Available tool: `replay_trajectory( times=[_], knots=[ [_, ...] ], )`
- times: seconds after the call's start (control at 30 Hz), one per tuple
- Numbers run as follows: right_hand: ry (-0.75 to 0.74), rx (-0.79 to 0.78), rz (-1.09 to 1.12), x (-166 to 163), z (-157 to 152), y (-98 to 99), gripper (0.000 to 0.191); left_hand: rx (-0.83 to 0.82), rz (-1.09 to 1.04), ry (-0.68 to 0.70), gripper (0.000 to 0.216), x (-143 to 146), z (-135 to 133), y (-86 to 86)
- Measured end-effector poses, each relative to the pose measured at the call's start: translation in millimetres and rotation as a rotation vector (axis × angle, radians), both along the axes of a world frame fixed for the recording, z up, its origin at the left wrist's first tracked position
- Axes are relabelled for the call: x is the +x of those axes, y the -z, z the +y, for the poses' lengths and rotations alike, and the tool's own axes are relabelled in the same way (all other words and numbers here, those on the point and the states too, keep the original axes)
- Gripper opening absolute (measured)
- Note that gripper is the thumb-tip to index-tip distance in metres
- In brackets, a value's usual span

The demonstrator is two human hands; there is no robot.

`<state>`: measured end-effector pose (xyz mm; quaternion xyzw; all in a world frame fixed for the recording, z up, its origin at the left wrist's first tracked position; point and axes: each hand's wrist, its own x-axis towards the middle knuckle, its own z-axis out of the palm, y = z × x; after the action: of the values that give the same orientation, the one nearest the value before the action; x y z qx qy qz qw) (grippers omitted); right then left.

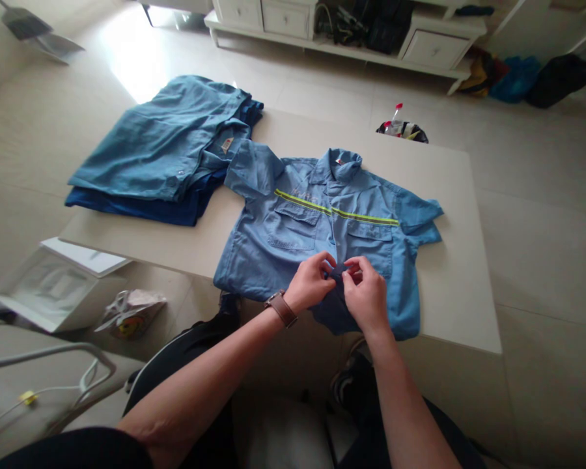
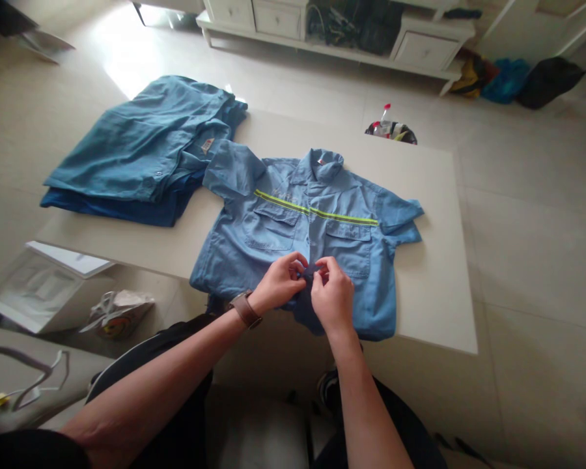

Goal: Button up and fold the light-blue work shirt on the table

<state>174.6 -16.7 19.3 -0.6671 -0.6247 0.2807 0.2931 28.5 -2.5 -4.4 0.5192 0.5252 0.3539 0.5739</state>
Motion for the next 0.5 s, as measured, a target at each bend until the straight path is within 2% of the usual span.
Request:
replay_trajectory(
  times=[0.27, 0.5],
  knots=[
    [-0.017, 0.000, 0.014, 2.1, 2.6, 0.4, 0.018, -0.012, -0.025, 0.002, 0.028, 0.4, -0.2, -4.8],
    [-0.012, -0.019, 0.027, 2.2, 2.9, -0.7, 0.017, -0.037, -0.062, 0.003, 0.027, 1.3, 0.2, -2.0]
  ],
)
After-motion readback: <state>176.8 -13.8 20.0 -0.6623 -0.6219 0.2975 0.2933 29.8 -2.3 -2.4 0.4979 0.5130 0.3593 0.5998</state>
